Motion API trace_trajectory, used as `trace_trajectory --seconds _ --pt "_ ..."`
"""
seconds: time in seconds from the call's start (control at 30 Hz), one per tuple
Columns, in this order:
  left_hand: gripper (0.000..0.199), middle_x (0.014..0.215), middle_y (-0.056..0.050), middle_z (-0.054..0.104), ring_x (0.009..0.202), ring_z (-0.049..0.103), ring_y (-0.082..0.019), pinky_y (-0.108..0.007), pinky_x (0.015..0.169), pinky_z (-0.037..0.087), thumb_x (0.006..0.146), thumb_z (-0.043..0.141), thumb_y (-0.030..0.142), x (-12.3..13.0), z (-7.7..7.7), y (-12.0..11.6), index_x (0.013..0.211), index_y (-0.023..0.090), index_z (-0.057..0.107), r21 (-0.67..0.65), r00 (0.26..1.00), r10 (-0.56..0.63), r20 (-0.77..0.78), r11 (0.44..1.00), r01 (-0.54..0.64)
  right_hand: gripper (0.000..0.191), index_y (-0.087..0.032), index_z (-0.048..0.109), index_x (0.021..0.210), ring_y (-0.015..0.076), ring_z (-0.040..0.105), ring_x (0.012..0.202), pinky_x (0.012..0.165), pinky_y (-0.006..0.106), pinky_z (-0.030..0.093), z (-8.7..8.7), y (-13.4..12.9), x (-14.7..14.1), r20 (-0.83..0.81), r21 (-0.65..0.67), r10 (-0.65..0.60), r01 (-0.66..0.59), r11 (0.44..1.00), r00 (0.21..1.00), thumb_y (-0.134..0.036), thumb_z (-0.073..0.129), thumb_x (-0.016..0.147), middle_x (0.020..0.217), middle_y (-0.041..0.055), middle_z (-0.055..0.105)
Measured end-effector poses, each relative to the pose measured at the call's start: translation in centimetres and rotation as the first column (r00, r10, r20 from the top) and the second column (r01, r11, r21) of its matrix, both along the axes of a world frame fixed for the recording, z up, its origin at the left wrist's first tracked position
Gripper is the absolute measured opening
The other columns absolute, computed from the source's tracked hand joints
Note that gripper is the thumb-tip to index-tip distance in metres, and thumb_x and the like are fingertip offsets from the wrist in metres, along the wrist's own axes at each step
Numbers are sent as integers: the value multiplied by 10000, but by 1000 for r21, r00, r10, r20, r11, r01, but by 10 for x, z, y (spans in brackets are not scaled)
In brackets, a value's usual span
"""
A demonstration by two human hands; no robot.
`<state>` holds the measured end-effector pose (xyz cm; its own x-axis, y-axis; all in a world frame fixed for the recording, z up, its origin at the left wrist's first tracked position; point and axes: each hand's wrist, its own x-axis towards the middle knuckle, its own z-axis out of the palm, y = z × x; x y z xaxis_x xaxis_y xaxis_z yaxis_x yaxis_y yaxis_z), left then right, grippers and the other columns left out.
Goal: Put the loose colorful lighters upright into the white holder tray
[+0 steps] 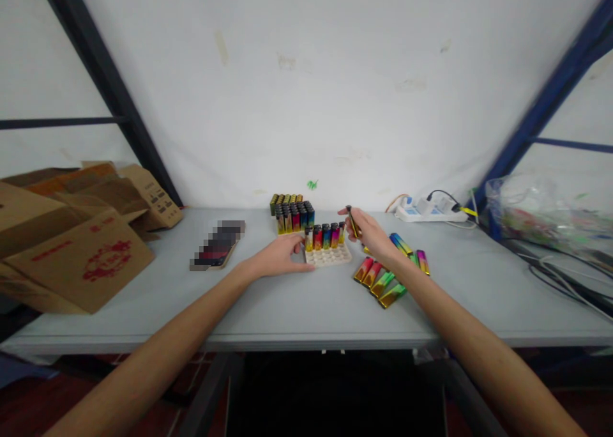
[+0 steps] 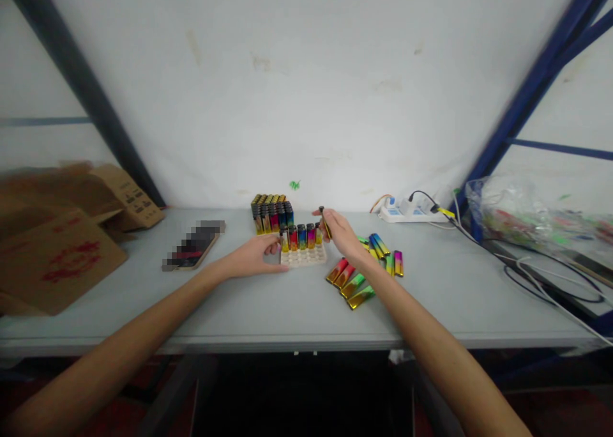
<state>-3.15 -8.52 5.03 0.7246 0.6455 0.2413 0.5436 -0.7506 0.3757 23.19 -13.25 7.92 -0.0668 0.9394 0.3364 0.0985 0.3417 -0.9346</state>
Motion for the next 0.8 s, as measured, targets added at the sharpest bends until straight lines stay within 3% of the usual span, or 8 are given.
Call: trace_trajectory --seconds 0.2,0.27,0.33,0.43,0.53,0.8 --pt "561 861 -31 605 749 569 -208 -308 680 423 750 695 731 0 0 0 868 202 548 -1 1000 -3 7 1000 3 446 -195 699 992 198 613 895 797 301 499 7 -4 12 273 194 -153 102 976 950 -625 644 884 978 68 684" --pt "563 857 -33 606 749 570 -209 -309 679 424 747 699 730 0 1 0 873 201 551 -3 1000 0 5 1000 0 440 -200 711 986 201 608 863 755 297 492 6 -3 15 351 250 -232 148 957 907 -622 661 875 971 74 682" --pt "557 845 -30 603 746 569 -209 -309 674 424 744 700 726 0 2 -1 868 203 552 -5 1000 4 4 1000 -4 416 -200 704 971 182 580 735 673 283 449 5 -3 18 475 285 -278 153 946 835 -605 629 911 821 43 662" --pt "546 832 -26 598 735 565 -206 -308 665 424 735 702 721 1 3 -2 843 209 545 -7 1000 16 0 1000 -16 354 -197 666 983 171 568 641 631 276 392 4 -1 22 647 298 -276 98 950 711 -528 541 995 696 12 650" --pt "550 832 -26 596 735 566 -208 -309 663 426 723 708 720 2 3 -2 846 207 552 -8 1000 20 1 1000 -20 293 -193 633 1019 181 618 682 662 273 407 0 2 24 723 302 -261 48 952 639 -461 514 1024 757 38 707" --pt "553 863 -35 606 764 580 -215 -312 681 431 733 710 715 0 -2 1 863 202 550 2 1000 15 1 1000 -15 263 -181 639 1023 166 636 623 639 257 441 -1 5 31 773 207 -147 -27 978 617 -419 528 1024 757 49 734"
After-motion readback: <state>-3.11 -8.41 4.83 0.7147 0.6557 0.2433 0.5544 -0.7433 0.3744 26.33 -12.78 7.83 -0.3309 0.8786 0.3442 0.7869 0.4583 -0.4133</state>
